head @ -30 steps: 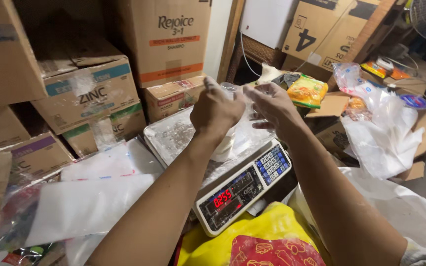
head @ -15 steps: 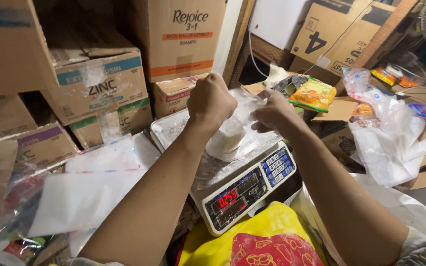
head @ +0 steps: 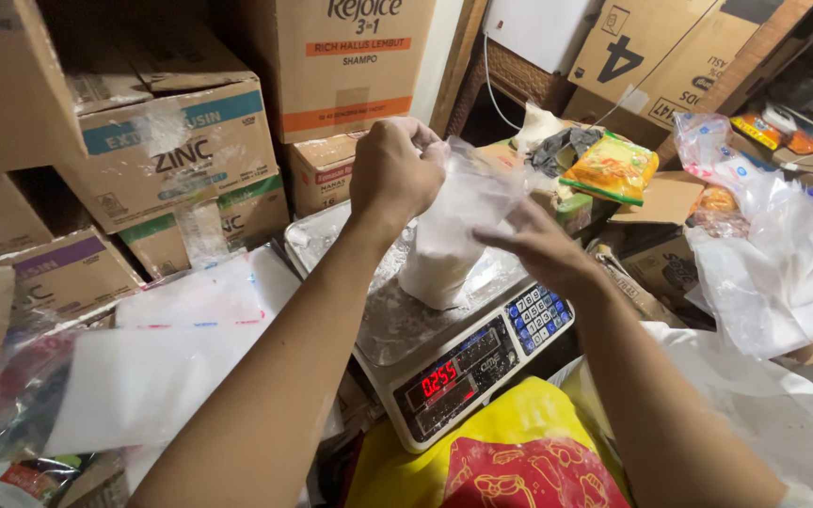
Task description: The person scoops white powder from a large sack into small plastic bags using a blue scoop, places each bag on a digital scale to check the weight, and ties the bags shut. The process is repeated multiple times in a cluttered storage area.
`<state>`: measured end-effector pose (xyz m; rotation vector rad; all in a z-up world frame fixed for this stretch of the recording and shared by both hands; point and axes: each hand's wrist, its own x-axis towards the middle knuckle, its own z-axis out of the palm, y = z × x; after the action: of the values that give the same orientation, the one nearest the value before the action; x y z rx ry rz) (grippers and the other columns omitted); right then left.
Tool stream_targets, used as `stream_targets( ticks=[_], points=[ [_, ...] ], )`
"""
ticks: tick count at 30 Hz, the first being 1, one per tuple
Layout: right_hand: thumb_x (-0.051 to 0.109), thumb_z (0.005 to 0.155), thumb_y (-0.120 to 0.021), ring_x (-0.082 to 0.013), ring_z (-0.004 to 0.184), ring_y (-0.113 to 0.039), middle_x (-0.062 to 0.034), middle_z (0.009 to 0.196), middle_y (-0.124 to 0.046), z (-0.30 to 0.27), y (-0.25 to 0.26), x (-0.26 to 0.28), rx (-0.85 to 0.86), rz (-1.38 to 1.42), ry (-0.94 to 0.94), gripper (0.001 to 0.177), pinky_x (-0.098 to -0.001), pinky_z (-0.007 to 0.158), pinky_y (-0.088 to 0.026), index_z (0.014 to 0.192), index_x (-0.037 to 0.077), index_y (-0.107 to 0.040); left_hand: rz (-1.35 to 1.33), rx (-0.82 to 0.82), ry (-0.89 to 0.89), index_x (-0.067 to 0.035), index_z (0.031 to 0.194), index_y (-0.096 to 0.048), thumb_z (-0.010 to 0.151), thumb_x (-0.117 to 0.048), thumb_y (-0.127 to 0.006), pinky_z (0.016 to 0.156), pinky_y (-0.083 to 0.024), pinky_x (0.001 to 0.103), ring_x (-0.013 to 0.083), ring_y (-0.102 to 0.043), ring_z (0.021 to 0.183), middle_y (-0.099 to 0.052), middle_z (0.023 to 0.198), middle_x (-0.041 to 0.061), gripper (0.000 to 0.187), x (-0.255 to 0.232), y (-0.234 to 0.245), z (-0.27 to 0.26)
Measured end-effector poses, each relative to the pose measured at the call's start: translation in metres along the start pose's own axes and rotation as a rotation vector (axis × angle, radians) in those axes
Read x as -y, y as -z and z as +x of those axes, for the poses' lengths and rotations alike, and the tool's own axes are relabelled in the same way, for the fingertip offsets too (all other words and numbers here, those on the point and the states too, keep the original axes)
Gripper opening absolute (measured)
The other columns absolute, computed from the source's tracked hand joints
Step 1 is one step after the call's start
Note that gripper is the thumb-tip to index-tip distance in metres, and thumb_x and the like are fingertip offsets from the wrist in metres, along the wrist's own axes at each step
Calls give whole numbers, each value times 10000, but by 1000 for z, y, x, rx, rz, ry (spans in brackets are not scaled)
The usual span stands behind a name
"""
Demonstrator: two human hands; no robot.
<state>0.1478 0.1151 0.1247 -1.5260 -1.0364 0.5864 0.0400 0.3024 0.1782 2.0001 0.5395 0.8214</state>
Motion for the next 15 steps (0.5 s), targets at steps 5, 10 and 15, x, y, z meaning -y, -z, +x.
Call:
stream_targets(
  ticks=[5, 10, 15],
  points=[
    [296, 1038, -680, -209, 1151, -655, -143, 1287, -696, 27, -34, -43, -198, -33, 111, 417, -355, 1001, -551, 1341, 15, -632, -77, 166, 31, -107, 882, -765, 810, -217, -742, 648, -607, 338, 200, -768, 696, -779, 794, 62, 133, -3, -21, -7],
    [290, 1087, -482, -180, 1086, -681, -112, 1236, -765, 29, -30, -44, -330, -344, 65, 392, -295, 969, -538, 1309, 58, -706, -396, 37, -370, -25, 1121, -706, 902, -287, -719, 1021, -565, 383, 262, -729, 1105, -752, 1095, 152, 341, 42, -41, -21],
    [303, 1098, -518, -255, 1198, -636, -141, 1331, -693, 36, -22, -36, -356, -479, 290, 374, -342, 1023, -482, 1403, 91, -562, 75, 257, -333, 36, 1504, -337, 799, -445, -769, 1148, -156, 549, 479, -206, 1435, -434, 1447, 337, 956, 94, -72, -34]
  ],
)
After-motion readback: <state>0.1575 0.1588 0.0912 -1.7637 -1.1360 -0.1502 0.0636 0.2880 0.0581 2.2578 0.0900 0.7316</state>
